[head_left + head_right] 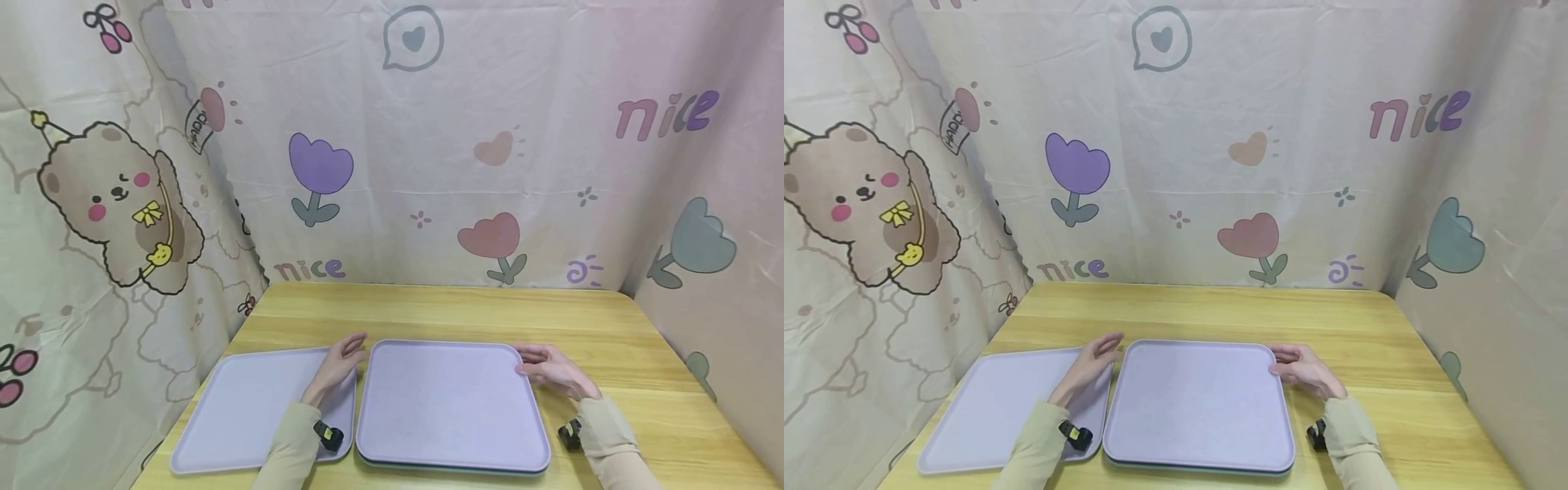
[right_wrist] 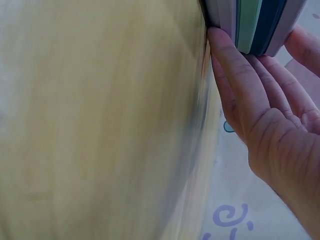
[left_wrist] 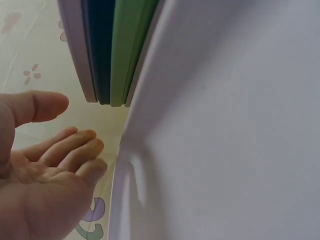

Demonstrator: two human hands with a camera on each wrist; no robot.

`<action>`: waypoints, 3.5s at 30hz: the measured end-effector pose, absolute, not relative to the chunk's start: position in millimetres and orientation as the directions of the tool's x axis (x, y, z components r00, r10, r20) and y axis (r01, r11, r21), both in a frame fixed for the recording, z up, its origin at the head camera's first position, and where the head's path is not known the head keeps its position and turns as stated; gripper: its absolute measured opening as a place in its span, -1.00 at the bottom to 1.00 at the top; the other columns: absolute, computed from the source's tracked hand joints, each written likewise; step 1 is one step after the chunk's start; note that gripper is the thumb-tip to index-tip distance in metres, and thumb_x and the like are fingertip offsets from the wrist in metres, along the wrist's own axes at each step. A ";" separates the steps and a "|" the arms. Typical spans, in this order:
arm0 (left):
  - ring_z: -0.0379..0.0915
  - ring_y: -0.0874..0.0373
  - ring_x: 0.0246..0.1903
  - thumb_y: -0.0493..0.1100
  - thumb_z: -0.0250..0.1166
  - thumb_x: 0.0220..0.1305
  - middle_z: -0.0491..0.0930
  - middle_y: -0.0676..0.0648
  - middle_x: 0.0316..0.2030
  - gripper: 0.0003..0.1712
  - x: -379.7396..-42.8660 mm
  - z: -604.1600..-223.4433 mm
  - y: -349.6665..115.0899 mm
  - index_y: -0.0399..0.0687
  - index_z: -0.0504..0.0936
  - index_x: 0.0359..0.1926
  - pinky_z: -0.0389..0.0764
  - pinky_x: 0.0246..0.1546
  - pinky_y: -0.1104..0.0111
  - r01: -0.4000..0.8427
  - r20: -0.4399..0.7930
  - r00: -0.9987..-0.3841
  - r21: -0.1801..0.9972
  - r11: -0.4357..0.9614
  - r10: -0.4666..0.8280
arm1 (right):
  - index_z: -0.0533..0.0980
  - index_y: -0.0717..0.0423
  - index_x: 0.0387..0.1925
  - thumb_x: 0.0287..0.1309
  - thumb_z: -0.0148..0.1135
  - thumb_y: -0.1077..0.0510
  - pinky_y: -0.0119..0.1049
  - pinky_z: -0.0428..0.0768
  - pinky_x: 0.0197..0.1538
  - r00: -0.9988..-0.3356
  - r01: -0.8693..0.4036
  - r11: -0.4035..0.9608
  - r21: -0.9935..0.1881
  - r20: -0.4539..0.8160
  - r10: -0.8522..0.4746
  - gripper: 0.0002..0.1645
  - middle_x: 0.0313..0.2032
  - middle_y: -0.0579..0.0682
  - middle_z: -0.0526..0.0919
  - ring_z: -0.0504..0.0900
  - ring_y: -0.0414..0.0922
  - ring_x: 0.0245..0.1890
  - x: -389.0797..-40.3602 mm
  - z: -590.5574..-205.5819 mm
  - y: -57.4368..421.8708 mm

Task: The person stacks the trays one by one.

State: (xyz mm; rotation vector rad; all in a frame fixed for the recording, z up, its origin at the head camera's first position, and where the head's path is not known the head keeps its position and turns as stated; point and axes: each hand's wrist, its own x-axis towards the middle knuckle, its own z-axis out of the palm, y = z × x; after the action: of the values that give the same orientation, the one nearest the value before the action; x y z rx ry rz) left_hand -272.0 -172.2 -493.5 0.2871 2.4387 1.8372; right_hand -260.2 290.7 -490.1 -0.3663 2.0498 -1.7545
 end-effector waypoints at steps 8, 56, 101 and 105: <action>0.22 -0.40 0.41 -0.31 0.17 0.41 0.25 -0.49 0.41 -0.36 -268.7 -494.8 -172.0 -0.50 0.23 0.41 0.28 0.44 -0.13 0.115 0.057 -0.977 0.953 0.280 0.207 | -0.03 0.61 0.42 0.33 0.19 0.31 -0.23 0.73 0.09 -0.879 0.068 0.167 -0.984 -0.139 -0.456 -0.15 0.37 0.62 0.19 0.69 -0.27 -0.04 -260.0 -490.2 290.8; 0.13 -0.35 0.47 -0.26 0.09 0.49 0.16 -0.45 0.46 -0.34 -335.4 -488.1 -175.2 -0.48 0.13 0.46 0.19 0.50 -0.10 0.149 0.049 -0.960 0.922 0.356 0.276 | -0.03 0.60 0.44 0.32 0.21 0.30 -0.26 0.71 0.11 -0.887 0.088 0.179 -0.980 -0.158 -0.433 -0.12 0.38 0.60 0.19 0.68 -0.29 -0.02 -262.2 -489.1 289.5; -0.22 -0.65 0.41 -0.17 0.64 -0.18 -0.24 -0.69 0.45 0.52 -222.6 -496.0 -389.3 -0.57 -0.31 0.49 -0.08 0.38 -0.45 0.092 -0.015 -0.988 0.736 0.671 0.153 | -0.05 0.61 0.42 0.34 0.19 0.30 -0.27 0.72 0.11 -0.880 0.082 0.169 -0.982 -0.152 -0.450 -0.14 0.33 0.53 0.35 0.69 -0.28 -0.04 -260.7 -488.7 294.1; -0.19 -0.64 0.41 -0.14 0.63 -0.13 -0.20 -0.68 0.45 0.50 -227.3 -496.5 -389.6 -0.55 -0.29 0.50 -0.06 0.40 -0.43 0.068 -0.042 -0.989 0.725 0.685 0.142 | -0.04 0.61 0.42 0.33 0.20 0.30 -0.27 0.72 0.10 -0.883 0.083 0.170 -0.982 -0.152 -0.445 -0.14 0.31 0.47 0.41 0.69 -0.28 -0.04 -261.2 -488.9 294.7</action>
State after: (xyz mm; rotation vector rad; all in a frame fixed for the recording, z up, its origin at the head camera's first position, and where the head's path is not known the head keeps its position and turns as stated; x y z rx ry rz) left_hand -227.3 -389.6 -496.5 0.1745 2.7959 1.1977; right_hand -261.2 294.7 -488.9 -0.3425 2.0476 -1.7591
